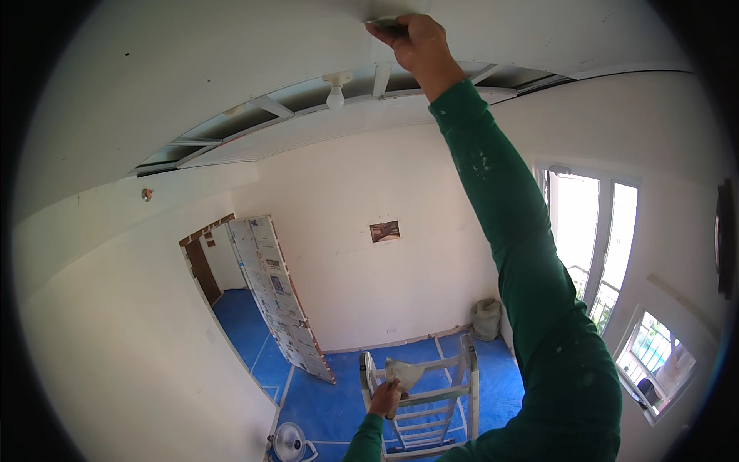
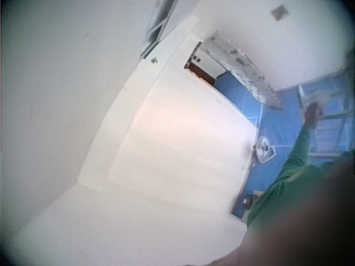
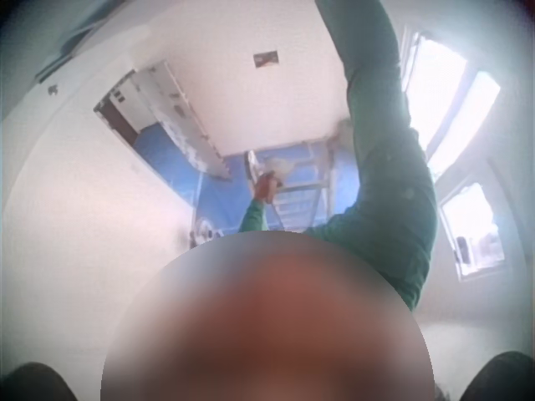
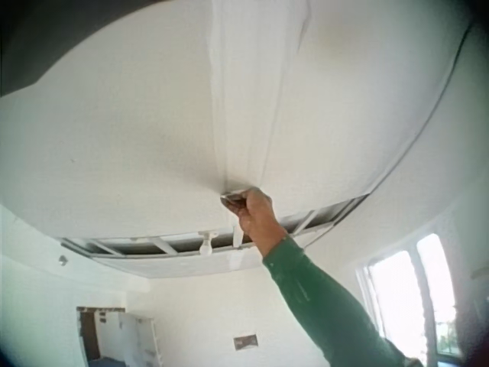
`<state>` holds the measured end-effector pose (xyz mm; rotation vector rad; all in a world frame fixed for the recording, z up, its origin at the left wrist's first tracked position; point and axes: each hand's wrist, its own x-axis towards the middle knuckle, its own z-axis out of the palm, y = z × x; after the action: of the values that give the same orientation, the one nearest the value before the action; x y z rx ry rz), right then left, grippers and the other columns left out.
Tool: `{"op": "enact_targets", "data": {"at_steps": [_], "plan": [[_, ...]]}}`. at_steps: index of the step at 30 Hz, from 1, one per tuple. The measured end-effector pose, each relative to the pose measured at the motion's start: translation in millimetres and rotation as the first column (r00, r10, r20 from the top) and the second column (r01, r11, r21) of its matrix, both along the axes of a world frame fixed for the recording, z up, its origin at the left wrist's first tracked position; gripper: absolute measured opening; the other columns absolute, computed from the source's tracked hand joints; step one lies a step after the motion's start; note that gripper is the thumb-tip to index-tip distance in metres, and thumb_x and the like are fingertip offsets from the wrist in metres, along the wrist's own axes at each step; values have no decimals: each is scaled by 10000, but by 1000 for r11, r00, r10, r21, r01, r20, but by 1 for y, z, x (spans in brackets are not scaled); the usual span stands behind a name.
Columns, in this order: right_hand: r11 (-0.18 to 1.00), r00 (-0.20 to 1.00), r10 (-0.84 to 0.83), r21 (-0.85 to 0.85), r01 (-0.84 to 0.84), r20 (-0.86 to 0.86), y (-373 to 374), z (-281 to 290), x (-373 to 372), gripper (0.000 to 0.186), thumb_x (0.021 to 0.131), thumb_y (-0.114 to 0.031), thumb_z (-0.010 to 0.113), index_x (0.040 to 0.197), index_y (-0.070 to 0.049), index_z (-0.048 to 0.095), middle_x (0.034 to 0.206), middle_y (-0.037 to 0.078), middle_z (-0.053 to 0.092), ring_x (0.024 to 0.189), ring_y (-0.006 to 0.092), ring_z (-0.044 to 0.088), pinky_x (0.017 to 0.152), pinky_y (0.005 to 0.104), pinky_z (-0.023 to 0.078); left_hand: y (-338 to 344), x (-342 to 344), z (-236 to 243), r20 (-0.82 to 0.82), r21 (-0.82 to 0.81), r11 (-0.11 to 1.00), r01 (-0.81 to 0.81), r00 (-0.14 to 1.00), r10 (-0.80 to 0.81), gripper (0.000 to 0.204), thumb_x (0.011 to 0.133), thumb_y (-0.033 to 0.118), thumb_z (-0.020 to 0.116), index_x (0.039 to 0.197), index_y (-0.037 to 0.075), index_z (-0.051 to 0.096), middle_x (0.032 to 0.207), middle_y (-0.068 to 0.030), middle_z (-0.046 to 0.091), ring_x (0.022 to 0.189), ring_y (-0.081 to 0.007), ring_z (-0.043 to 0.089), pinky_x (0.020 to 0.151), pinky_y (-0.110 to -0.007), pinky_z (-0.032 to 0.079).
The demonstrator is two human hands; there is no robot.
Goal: The person stands on a ladder and applies plaster to the ceiling using a trowel and hawk, smoothing the surface in multiple passes. Another person is visible on the floor below, occasionally moving around the room.
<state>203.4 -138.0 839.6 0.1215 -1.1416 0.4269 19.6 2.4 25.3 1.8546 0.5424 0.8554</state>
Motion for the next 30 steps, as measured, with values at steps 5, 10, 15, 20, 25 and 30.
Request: {"op": "enact_targets", "data": {"at_steps": [5,10,15,20,25,30], "plan": [[997,998,-64,-42,64,2,-63,9,-50,249,994,34,391,1153,178,517,1099,298,602,955,435,655,879,568,636,10,3,-14,39,93,995,33,999,-37,404,1061,280,544,1104,-108,646,964,-163,741,841,-255,757,776,-369,593],[986,983,-136,113,122,122,-90,-12,-67,207,994,33,397,1079,167,530,1085,295,603,954,426,653,876,569,634,2,2,-4,-24,-207,978,9,1000,-15,479,1052,360,530,1064,-97,671,974,-206,744,888,-320,731,812,-420,544],[988,983,-146,65,140,109,-36,-77,-24,320,1015,11,408,1296,164,429,1323,283,541,1180,416,611,1034,590,567,-12,-1,17,52,-260,964,47,998,-34,477,1064,363,522,1081,-91,666,973,-202,733,855,-310,733,792,-409,554],[977,998,-50,-210,42,-31,70,-76,39,336,1024,5,390,1326,148,417,1354,277,524,1184,421,601,1014,583,574,-29,-10,44,-16,-248,969,23,999,-28,474,1065,369,525,1102,-83,664,983,-201,729,878,-308,733,801,-411,556],[984,1000,10,-180,-14,-23,138,-42,81,355,1005,33,378,1340,142,409,1364,287,490,1200,445,580,987,601,596,-17,-5,31,-81,-86,995,-50,996,43,466,1060,367,540,1087,-80,669,988,-184,739,878,-268,749,801,-390,561],[991,997,-38,-130,30,-60,159,-16,81,340,1009,42,384,1328,159,402,1326,316,516,1164,480,597,996,615,594,-6,1,6,51,-315,948,43,998,-28,462,1061,368,544,1074,-76,671,962,-166,742,853,-252,758,779,-378,568]]}}
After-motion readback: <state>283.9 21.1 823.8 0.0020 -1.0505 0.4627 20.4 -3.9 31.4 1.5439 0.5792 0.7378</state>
